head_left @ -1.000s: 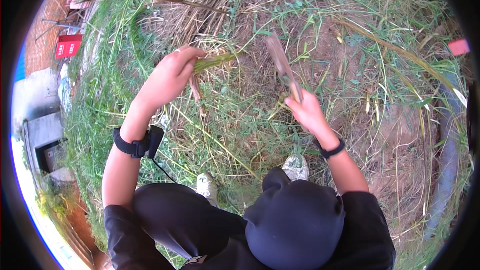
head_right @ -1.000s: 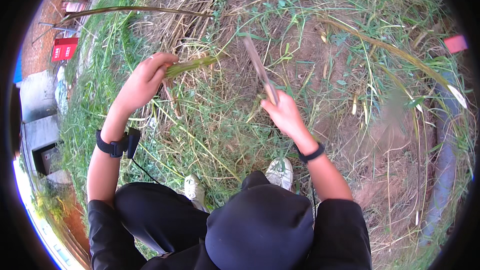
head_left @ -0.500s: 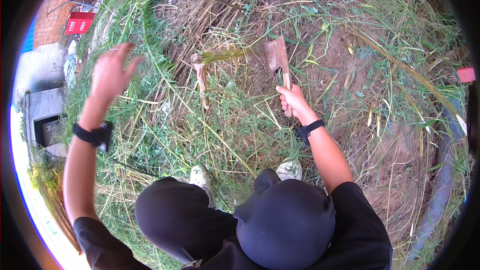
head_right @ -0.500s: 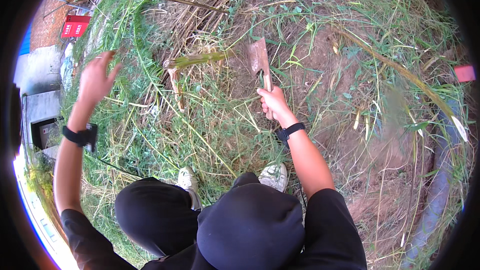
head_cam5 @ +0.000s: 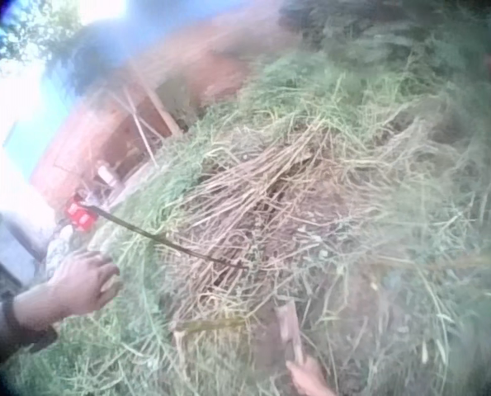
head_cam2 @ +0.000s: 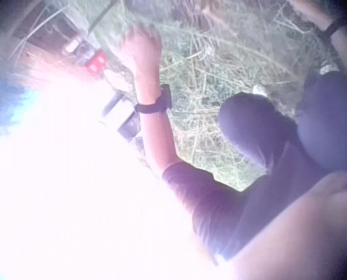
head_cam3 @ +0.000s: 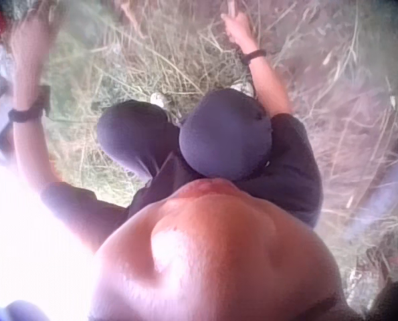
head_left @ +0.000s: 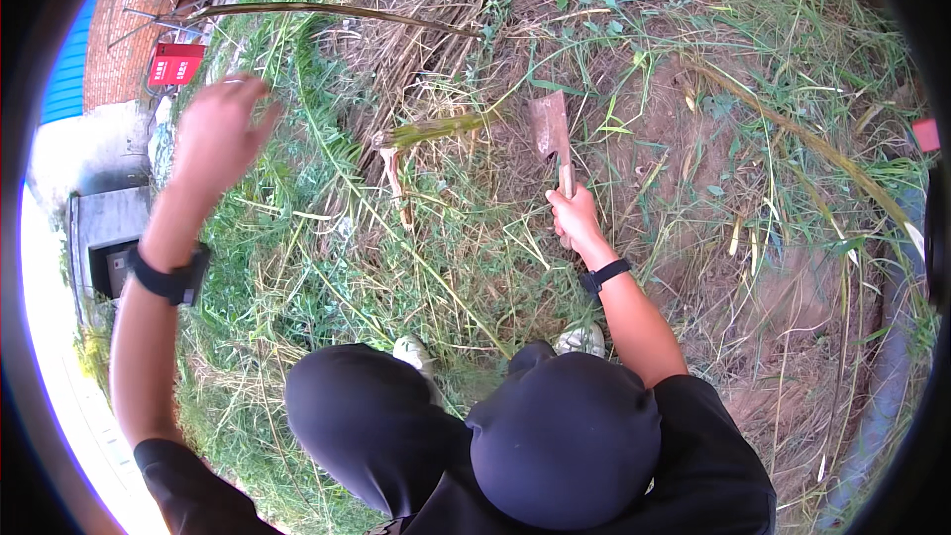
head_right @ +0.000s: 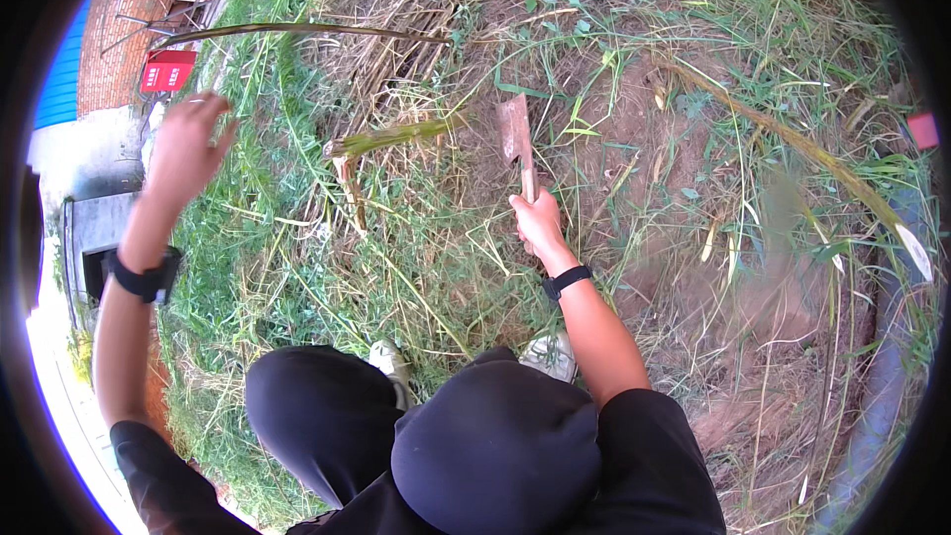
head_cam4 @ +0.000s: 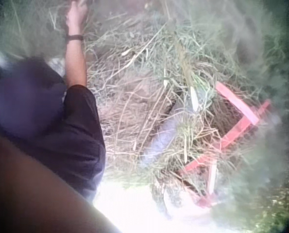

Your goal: The person chops green plant stalks using a cleaver while sitting on the ground, handling the stalks by hand and cutting them into segments.

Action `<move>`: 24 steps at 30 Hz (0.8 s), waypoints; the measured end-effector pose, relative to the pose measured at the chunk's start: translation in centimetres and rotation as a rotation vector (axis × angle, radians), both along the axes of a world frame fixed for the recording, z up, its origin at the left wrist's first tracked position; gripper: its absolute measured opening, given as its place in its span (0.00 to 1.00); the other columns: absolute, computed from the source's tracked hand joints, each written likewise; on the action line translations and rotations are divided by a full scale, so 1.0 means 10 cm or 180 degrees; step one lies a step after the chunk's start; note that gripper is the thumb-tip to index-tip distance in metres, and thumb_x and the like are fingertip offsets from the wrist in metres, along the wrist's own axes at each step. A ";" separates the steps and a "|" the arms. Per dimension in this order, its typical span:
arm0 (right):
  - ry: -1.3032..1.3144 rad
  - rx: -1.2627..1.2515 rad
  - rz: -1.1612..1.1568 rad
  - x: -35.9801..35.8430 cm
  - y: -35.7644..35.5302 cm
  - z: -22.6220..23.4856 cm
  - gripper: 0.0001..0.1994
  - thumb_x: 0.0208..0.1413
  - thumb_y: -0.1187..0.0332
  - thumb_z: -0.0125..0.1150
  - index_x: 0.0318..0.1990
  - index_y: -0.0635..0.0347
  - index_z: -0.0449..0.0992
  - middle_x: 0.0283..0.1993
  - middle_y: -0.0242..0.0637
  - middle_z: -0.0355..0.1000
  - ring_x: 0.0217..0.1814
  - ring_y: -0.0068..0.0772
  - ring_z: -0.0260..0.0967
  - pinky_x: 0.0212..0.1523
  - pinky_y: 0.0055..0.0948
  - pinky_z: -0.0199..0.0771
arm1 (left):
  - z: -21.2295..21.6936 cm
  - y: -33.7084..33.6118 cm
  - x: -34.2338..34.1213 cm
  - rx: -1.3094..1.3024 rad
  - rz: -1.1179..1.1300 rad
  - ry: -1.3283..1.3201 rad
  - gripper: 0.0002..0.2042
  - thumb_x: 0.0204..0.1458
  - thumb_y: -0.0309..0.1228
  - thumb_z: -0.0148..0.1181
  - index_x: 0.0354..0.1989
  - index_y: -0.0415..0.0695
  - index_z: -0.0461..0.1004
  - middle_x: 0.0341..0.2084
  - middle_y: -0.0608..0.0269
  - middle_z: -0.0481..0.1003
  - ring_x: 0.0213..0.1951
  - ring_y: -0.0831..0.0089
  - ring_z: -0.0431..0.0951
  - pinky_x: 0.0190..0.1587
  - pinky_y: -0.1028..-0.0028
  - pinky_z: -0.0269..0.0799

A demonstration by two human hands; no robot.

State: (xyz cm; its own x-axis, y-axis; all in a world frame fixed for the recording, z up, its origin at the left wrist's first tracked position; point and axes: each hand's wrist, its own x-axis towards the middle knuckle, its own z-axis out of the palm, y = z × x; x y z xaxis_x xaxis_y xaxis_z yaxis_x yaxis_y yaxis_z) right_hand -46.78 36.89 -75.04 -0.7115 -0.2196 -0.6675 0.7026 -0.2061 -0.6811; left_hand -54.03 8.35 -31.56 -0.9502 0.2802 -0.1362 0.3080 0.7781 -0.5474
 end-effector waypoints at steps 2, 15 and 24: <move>0.0084 -0.0033 0.0014 0.04 -0.01 -0.04 0.09 0.58 0.68 0.61 0.32 0.60 0.68 0.17 0.28 0.63 0.11 0.23 0.60 0.11 0.28 0.60 | -0.45 0.41 -0.03 0.0365 -0.0614 -0.0095 0.11 0.57 0.34 0.59 0.42 0.40 0.73 0.40 0.52 0.77 0.43 0.55 0.78 0.47 0.59 0.74; -0.0243 -0.0096 0.0149 0.13 0.18 0.35 0.09 0.60 0.68 0.60 0.33 0.58 0.66 0.19 0.25 0.61 0.10 0.20 0.53 0.10 0.27 0.55 | -1.66 0.64 0.03 0.0772 -0.0185 -0.0455 0.06 0.52 0.31 0.56 0.26 0.43 0.73 0.18 0.55 0.76 0.23 0.58 0.80 0.25 0.61 0.76; 0.2884 0.0337 -0.1276 -1.41 0.87 2.99 0.17 0.61 0.54 0.59 0.26 0.57 0.69 0.16 0.28 0.62 0.15 0.21 0.61 0.15 0.23 0.57 | -1.72 0.43 0.11 0.1081 -0.0625 -0.0087 0.05 0.47 0.27 0.58 0.22 0.43 0.72 0.15 0.56 0.75 0.22 0.61 0.81 0.23 0.64 0.76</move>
